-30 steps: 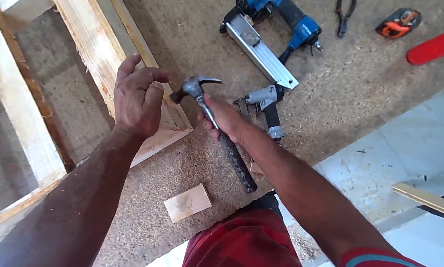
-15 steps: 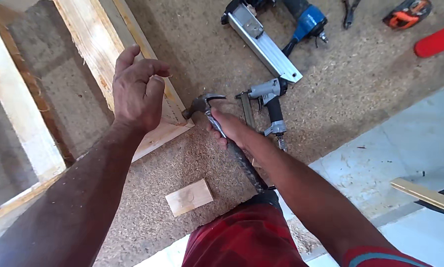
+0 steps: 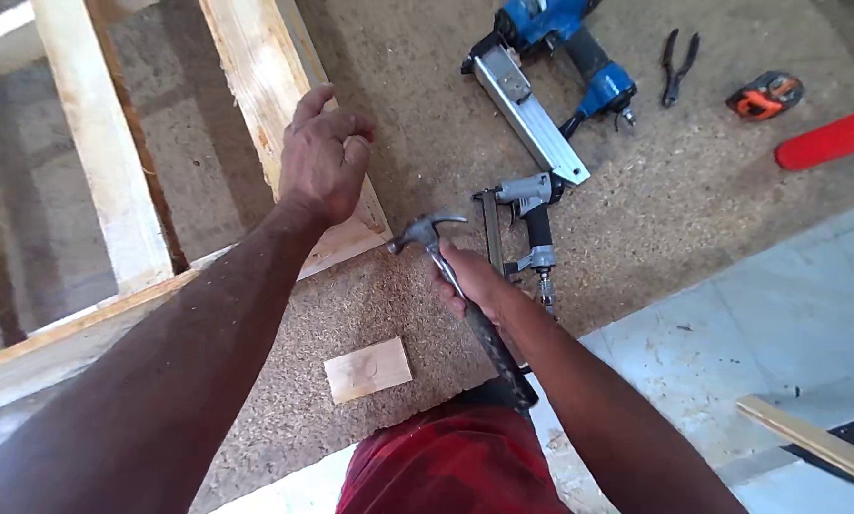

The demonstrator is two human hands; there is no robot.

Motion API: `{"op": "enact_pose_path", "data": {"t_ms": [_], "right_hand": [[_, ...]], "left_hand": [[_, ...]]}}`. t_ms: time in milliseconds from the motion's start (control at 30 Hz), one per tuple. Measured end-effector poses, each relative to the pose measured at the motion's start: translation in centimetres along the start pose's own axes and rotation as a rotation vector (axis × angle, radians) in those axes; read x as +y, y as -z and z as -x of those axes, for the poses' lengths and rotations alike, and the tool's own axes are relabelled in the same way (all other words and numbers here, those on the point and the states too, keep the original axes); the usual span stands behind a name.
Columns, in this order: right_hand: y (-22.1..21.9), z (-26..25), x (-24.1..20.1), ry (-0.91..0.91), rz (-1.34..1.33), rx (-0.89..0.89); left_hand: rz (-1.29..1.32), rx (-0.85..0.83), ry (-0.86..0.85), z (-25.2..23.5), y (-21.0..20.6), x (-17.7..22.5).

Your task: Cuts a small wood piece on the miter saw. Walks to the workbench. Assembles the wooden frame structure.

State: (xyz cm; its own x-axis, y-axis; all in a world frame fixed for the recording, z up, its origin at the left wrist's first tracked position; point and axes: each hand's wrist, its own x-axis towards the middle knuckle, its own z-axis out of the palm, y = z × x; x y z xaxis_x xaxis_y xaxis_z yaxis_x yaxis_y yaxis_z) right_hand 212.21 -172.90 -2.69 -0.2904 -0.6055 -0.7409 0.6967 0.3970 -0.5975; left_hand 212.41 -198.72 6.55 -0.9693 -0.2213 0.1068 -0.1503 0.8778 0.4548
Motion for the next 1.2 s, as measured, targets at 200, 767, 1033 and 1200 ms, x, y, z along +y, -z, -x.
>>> {"op": "enact_pose_path", "data": {"t_ms": [200, 767, 1033, 1200], "right_hand": [[0.0, 7.6, 5.7, 0.079, 0.453, 0.149], [10.4, 18.7, 8.8, 0.14, 0.915, 0.13], [9.6, 14.5, -1.8, 0.05, 1.377, -0.172], [8.3, 9.4, -4.7, 0.288, 1.726, -0.227]], "left_hand": [[0.072, 0.26, -0.086, 1.5, 0.2, 0.7], [1.822, 0.424, 1.297, 8.4, -8.1, 5.1], [1.851, 0.591, 1.302, 8.5, -7.9, 6.8], [1.457, 0.475, 1.012, 11.2, -5.2, 9.3]]}}
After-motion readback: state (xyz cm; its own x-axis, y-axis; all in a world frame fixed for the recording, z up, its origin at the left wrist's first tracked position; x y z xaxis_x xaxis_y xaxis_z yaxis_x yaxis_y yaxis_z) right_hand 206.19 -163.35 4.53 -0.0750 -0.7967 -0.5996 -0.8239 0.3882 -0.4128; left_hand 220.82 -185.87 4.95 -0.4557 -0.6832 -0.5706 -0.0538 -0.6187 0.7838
